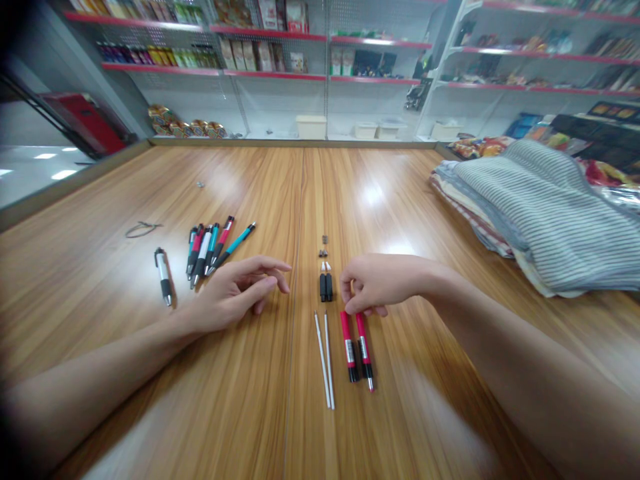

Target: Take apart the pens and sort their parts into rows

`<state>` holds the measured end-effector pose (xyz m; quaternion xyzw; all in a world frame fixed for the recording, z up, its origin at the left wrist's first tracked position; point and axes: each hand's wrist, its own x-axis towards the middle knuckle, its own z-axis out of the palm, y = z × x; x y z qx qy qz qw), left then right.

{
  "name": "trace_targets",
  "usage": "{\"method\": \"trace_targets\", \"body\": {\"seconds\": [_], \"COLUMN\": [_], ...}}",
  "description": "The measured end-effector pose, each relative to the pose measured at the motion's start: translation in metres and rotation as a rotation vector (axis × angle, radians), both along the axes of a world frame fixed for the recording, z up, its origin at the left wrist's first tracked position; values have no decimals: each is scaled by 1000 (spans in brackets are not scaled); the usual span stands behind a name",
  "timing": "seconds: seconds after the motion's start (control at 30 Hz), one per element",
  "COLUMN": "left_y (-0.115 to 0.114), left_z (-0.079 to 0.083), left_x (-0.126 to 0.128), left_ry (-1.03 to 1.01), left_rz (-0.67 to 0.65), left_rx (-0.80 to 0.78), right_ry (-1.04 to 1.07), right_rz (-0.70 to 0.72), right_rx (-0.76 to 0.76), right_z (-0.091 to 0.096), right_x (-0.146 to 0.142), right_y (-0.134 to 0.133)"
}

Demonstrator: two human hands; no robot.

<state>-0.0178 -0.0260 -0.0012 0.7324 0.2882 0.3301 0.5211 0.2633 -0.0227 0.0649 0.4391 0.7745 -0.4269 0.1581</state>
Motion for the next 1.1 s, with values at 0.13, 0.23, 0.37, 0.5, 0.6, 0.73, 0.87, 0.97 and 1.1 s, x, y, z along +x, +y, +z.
{"method": "trace_targets", "body": {"seconds": [0.13,0.23,0.37,0.5,0.6,0.73,0.87,0.97,1.1], "left_y": [8,12,12,10,11,11,11,11,10], "left_z": [5,13,20,22,22,22,22,22,22], "left_x": [-2,-3,-3,-3,-3,-2,-2,-3,-3], "left_ry": [-398,-616,-731,-796,-816,-829,-841,-839,-811], "left_rz": [-128,-168,-149,-111,-103,-102,-104,-140,-249], "left_rx": [-383,-640,-797,-823,-838,-851,-854,-863,-914], "right_ry": [20,42,175,559,787,897,874,822,721], "right_rz": [-14,-55,-342,-807,-891,-859,-813,-651,-192], "right_rx": [-29,-26,217,732,729,738,801,1018,1345], "right_z": [4,7,-16,-60,-79,-83,-83,-79,-63], "right_x": [0,1,2,-3,-6,-6,-5,-7,-19], "right_y": [-3,-2,9,24,28,28,27,21,1]}}
